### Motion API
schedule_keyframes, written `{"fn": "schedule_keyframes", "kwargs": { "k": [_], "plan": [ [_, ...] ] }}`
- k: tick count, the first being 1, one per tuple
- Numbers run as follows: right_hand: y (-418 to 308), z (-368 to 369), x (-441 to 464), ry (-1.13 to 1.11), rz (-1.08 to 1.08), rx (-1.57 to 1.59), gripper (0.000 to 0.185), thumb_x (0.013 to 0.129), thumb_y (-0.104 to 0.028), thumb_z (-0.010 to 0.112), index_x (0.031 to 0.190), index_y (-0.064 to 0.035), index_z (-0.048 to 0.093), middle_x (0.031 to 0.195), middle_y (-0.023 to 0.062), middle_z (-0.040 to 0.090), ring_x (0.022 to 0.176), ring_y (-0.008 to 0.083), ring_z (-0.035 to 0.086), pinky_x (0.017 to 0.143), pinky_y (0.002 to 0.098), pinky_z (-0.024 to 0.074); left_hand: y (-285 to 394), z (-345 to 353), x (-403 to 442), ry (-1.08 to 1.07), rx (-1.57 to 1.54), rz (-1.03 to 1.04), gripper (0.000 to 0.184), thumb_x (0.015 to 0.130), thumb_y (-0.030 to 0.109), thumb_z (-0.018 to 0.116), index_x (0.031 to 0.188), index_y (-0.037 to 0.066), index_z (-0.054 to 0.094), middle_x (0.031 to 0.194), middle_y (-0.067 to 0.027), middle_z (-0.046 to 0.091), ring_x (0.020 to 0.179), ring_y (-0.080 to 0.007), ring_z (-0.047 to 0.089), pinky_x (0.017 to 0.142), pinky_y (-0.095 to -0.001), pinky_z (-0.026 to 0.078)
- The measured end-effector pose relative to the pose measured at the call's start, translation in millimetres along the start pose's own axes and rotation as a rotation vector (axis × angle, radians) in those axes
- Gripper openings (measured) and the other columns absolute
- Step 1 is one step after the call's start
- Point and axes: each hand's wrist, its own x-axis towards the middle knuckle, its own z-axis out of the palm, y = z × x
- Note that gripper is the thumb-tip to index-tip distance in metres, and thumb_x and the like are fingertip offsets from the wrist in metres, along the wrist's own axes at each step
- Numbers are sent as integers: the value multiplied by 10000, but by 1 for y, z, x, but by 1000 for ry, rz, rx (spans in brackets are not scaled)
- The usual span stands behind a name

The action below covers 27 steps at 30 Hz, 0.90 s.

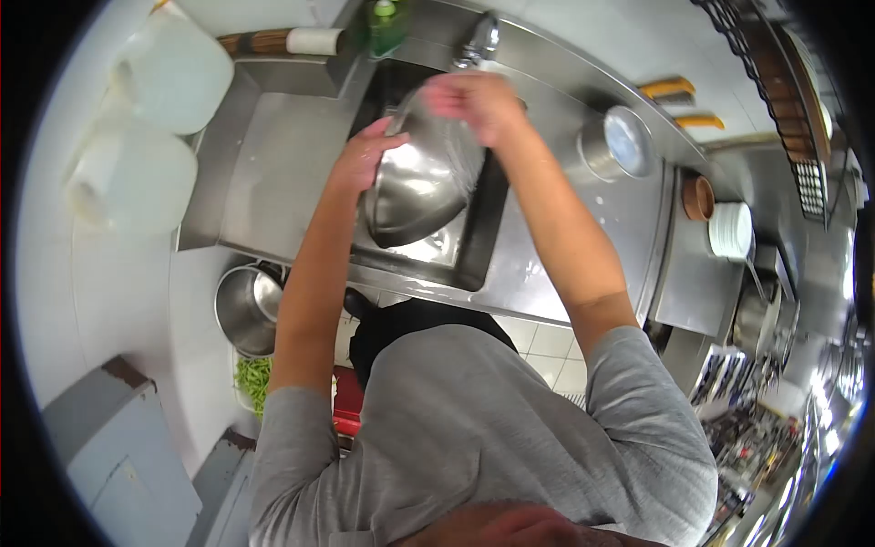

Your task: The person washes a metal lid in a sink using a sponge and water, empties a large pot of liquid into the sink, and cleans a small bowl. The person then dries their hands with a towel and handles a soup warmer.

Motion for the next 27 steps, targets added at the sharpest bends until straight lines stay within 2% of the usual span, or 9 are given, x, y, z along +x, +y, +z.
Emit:
{"fn": "schedule_keyframes", "kwargs": {
  "k": [2,4,7,10,15,18,22,26,27],
  "plan": [
    [16,-40,30,257,-51,202,220,940,-38,526,1077,125,582,925,185,675,894,254,689,823,347,588,9,4,8,-29,28,-31,398,872,31,687,1257,42,590,1056,-44,678,914,-145,663,826,-310,540],
    [7,-35,34,173,54,397,197,927,11,494,1062,126,577,996,235,658,916,327,684,833,390,596,12,13,25,-65,57,-38,399,871,34,686,1258,41,589,1055,-48,682,900,-147,668,825,-313,542],
    [-9,-34,22,-252,239,338,227,949,-22,464,1104,118,553,1046,237,637,983,355,651,918,445,557,10,27,47,35,161,-22,404,845,45,713,1235,33,606,1045,-71,692,903,-173,680,793,-333,556],
    [40,-55,72,234,94,738,265,978,-68,405,1117,106,548,1056,226,632,993,360,640,938,486,534,7,28,67,-41,129,-63,435,826,29,717,1245,23,602,1048,-86,692,902,-185,682,777,-323,554],
    [12,-24,86,314,86,933,486,1013,-306,300,1140,107,521,1149,292,583,1112,450,567,1013,571,450,9,28,65,68,249,82,516,778,59,769,1260,-18,602,1075,-81,691,969,-169,649,901,-313,487],
    [5,-22,94,137,57,1071,504,1012,-334,311,1180,101,503,1237,319,533,1210,470,498,1080,594,375,10,15,67,109,357,136,564,761,103,795,1271,-30,593,1066,-86,691,971,-167,639,904,-303,473],
    [23,-25,86,426,61,889,543,1009,-378,342,1207,108,481,1332,336,473,1275,502,429,1121,599,321,16,19,63,207,414,105,588,753,150,818,1267,-29,596,1081,-84,687,970,-161,632,895,-296,469],
    [7,-14,69,-136,106,1054,521,1026,-283,287,1233,158,472,1327,364,494,1246,505,487,1070,600,402,10,12,73,264,496,89,597,777,174,817,1285,-32,580,1104,-69,680,990,-146,623,922,-286,454],
    [-1,-2,54,159,50,743,467,1028,-236,345,1274,144,461,1311,338,530,1196,464,555,1056,549,441,13,13,75,262,495,99,608,779,186,818,1290,-38,575,1107,-72,680,992,-144,621,924,-283,450]
  ]
}}
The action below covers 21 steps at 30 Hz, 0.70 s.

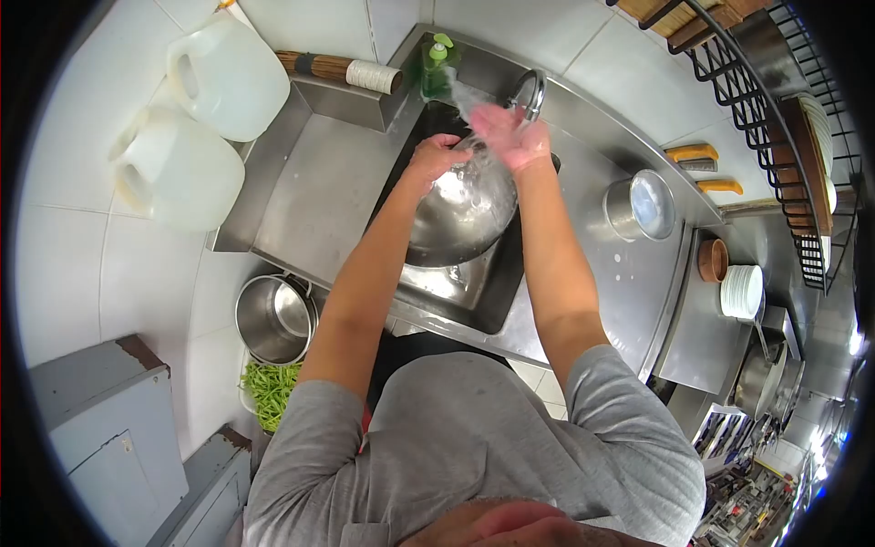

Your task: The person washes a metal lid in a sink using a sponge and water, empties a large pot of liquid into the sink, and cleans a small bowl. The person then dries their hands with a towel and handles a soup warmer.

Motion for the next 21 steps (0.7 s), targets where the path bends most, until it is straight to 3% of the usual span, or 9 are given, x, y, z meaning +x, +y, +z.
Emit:
{"fn": "schedule_keyframes", "kwargs": {
  "k": [3,4,7,8,11,15,17,19,21],
  "plan": [
    [-4,-37,4,-183,121,-410,389,1019,-174,407,1262,118,493,1242,298,597,1136,408,614,1011,481,498,4,4,-5,76,118,44,586,785,214,817,1261,-45,594,1088,-80,687,959,-134,630,869,-268,470],
    [-15,-46,-9,-366,285,-390,323,983,-113,466,1179,136,530,1151,308,638,1029,405,666,927,494,541,7,7,-8,83,150,38,559,791,222,813,1237,-45,607,1067,-77,689,938,-132,631,843,-266,477],
    [-9,-53,8,-58,141,-359,302,984,-126,494,1140,120,576,1112,291,662,1016,383,679,897,449,561,1,14,-8,96,222,37,484,807,243,803,1164,-42,642,1002,-62,696,878,-129,632,770,-264,492],
    [-11,-54,11,-73,-23,-524,273,975,-119,536,1121,103,600,1047,247,684,929,338,698,835,417,581,-6,14,-4,94,229,58,460,812,248,798,1139,-40,652,981,-56,697,859,-129,630,751,-265,495],
    [-24,-25,-24,-372,360,-433,218,966,-105,562,1061,83,615,943,194,687,809,300,686,772,403,591,-15,5,3,120,428,125,513,833,401,748,1100,-30,669,941,-77,707,841,-179,648,758,-305,507],
    [-9,-55,20,-4,-149,-669,316,965,-175,605,1111,105,611,1042,211,697,876,296,698,789,405,599,-12,-30,-4,275,615,174,632,860,573,632,1118,-2,678,967,-166,719,917,-308,683,839,-381,512],
    [-19,-46,5,-224,116,-704,279,953,-148,617,1081,99,629,1076,225,694,900,274,707,776,384,604,-18,-56,-7,396,641,225,618,877,566,617,1094,-8,682,961,-169,715,921,-312,674,838,-381,502],
    [-28,-41,-14,-425,404,-810,247,943,-124,620,1066,89,642,1047,217,703,891,260,711,752,366,607,-24,-84,-6,351,562,126,607,894,558,600,1071,-16,687,951,-167,711,896,-310,664,827,-382,493],
    [-26,-52,1,-286,301,-1019,244,926,-133,645,1058,69,671,991,210,718,857,269,723,722,374,609,-28,-98,-5,343,519,54,597,907,550,590,1046,-22,692,932,-159,708,873,-294,655,815,-380,487]
  ]
}}
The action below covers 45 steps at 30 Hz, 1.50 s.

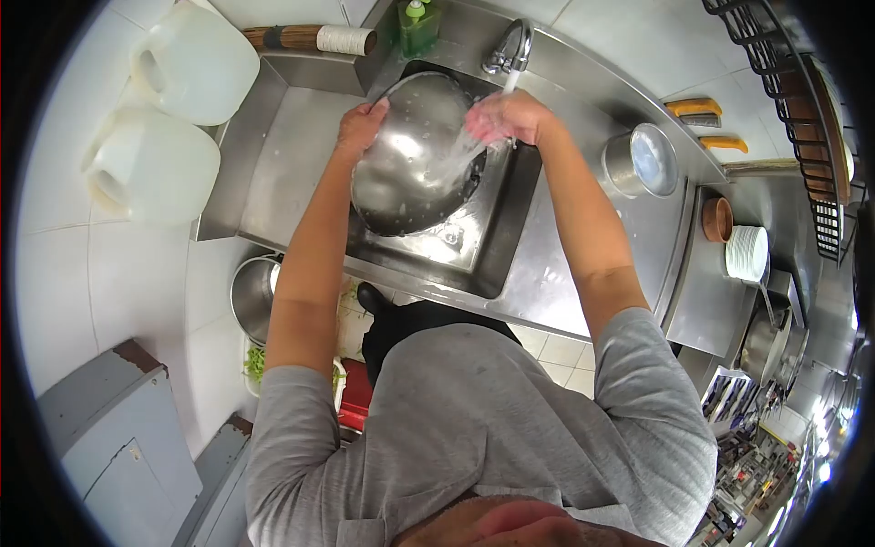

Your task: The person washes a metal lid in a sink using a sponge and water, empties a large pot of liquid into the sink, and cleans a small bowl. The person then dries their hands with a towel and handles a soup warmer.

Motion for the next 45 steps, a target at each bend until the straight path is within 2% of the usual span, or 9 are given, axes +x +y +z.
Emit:
{"fn": "schedule_keyframes", "kwargs": {
  "k": [2,5,11,13,19,23,29,38,45],
  "plan": [
    [8,-5,14,239,-66,-82,260,917,-147,660,1065,67,674,971,217,720,845,289,727,712,387,611,-2,-5,0,14,7,-51,588,914,543,589,1019,-26,697,906,-145,704,851,-265,646,802,-373,484],
    [10,-17,16,-194,59,-115,205,908,-118,658,990,69,672,914,197,718,766,292,718,675,381,609,5,-9,-9,-9,-30,-102,587,918,547,588,1008,-23,693,894,-101,698,846,-208,638,786,-352,486],
    [-3,28,-4,360,-187,363,332,882,-271,719,859,57,668,756,119,679,658,228,661,636,363,574,35,-17,-30,-341,-409,-209,568,868,431,722,1121,-67,620,1029,-82,674,898,-194,627,802,-355,505],
    [37,-13,31,463,-130,1,322,874,-255,733,1032,19,671,875,135,681,699,227,649,656,347,571,31,2,-32,-475,-434,-167,594,847,403,754,1159,-78,599,1059,-89,672,928,-208,632,815,-368,512],
    [22,-15,-49,416,277,-100,717,811,-526,736,1222,46,605,743,168,634,704,240,681,578,433,580,116,92,-125,-523,357,450,392,794,319,764,931,-27,642,981,-202,666,941,-365,650,828,-437,519],
    [44,-39,-93,467,297,-180,258,779,-32,669,971,111,575,682,154,588,467,228,591,397,374,531,114,140,-189,-504,352,688,277,837,268,679,839,0,608,965,-185,613,871,-398,613,780,-472,507],
    [85,-37,-155,629,-184,-195,444,697,78,559,1140,63,572,903,111,643,724,152,610,602,285,510,140,113,-226,-951,299,504,449,918,475,589,1034,45,647,1141,-180,603,1043,-373,613,895,-455,495],
    [64,7,-212,845,-427,-22,546,683,122,501,1217,42,588,980,45,657,810,108,586,689,235,466,24,93,-115,-364,1047,784,761,909,605,495,1518,169,362,1620,-144,208,1505,-352,122,1211,-534,64],
    [120,-42,-208,790,-283,281,478,672,138,492,1126,52,616,953,99,672,783,168,621,699,270,504,84,33,-74,-50,1178,925,683,898,312,623,1487,67,380,1600,-172,243,1488,-361,188,1203,-535,154]
  ]
}}
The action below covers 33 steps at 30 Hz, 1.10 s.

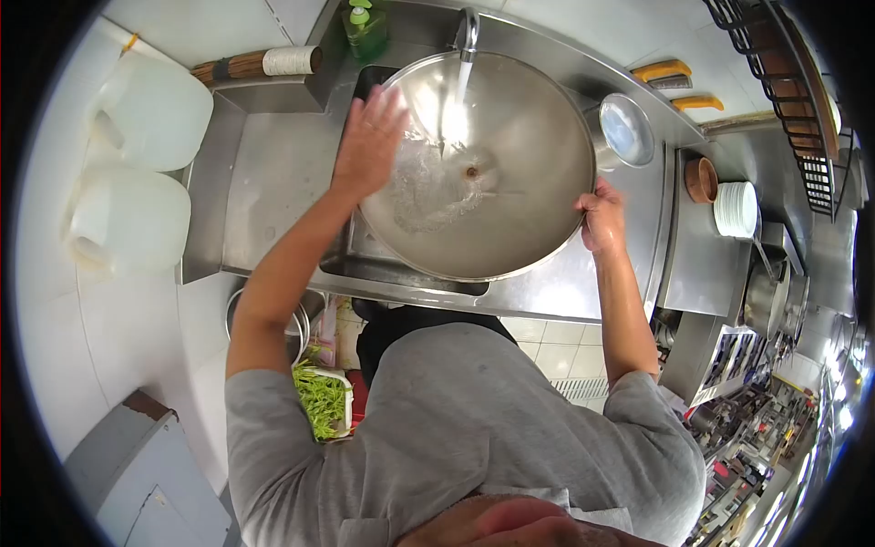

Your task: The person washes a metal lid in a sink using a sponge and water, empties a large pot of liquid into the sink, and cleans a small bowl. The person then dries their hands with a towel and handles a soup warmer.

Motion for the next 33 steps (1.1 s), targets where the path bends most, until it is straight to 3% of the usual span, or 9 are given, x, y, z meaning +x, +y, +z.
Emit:
{"fn": "schedule_keyframes", "kwargs": {
  "k": [1,7,8,11,16,18,23,28,33],
  "plan": [
    [9,-6,1,-15,57,54,466,682,131,500,1126,48,617,934,98,671,741,163,614,659,270,505,-14,-16,2,111,-12,-69,673,885,259,638,1474,48,392,1583,-193,275,1475,-368,232,1195,-530,206],
    [34,32,-6,-163,143,295,457,694,127,498,1130,54,618,962,123,686,785,200,657,714,308,552,-111,-94,-8,-579,-1333,-596,661,818,216,679,1399,-9,460,1329,-224,557,1185,-333,559,998,-383,449],
    [33,39,-6,-230,156,303,440,707,122,511,1127,56,623,976,121,686,829,204,665,752,304,551,-111,-94,-20,-416,-1305,-638,576,797,163,639,1330,-22,519,1161,-198,626,1016,-283,603,905,-353,484],
    [39,56,9,-269,227,99,441,713,119,520,1135,48,627,970,111,683,839,180,651,773,280,536,-116,-151,-24,-479,-928,-547,586,786,104,581,1350,-31,496,1216,-139,612,1087,-194,576,933,-317,461],
    [61,143,82,-38,-427,-360,124,921,-61,642,1002,21,687,889,71,702,795,138,660,713,282,554,-116,-172,-4,-525,-745,-512,389,781,87,507,1148,-41,534,986,-156,624,870,-216,626,698,-350,512],
    [16,200,78,-379,-57,-95,203,989,-100,546,995,68,660,905,134,709,812,204,693,744,322,592,-110,-168,2,-462,-697,-426,259,773,53,480,1002,-67,470,885,-248,626,652,-352,672,489,-436,515],
    [3,251,135,-327,343,562,284,1017,-126,457,1031,106,618,954,213,695,838,300,707,805,401,615,-91,-147,8,-452,-495,-344,268,788,36,476,1031,-77,481,916,-289,639,721,-433,673,599,-488,543],
    [-25,230,120,-452,119,39,256,987,-122,531,1102,92,609,1077,239,690,983,336,702,851,439,600,-72,-100,13,-323,-441,-259,311,804,52,503,1089,-65,547,1017,-299,655,955,-434,664,824,-521,525],
    [-45,214,102,-668,297,232,207,958,-64,538,1069,94,612,997,213,692,914,315,700,820,439,601,-29,-42,48,-404,-448,-345,315,820,86,534,1103,-25,619,1099,-256,670,1059,-404,647,928,-497,503]
  ]
}}
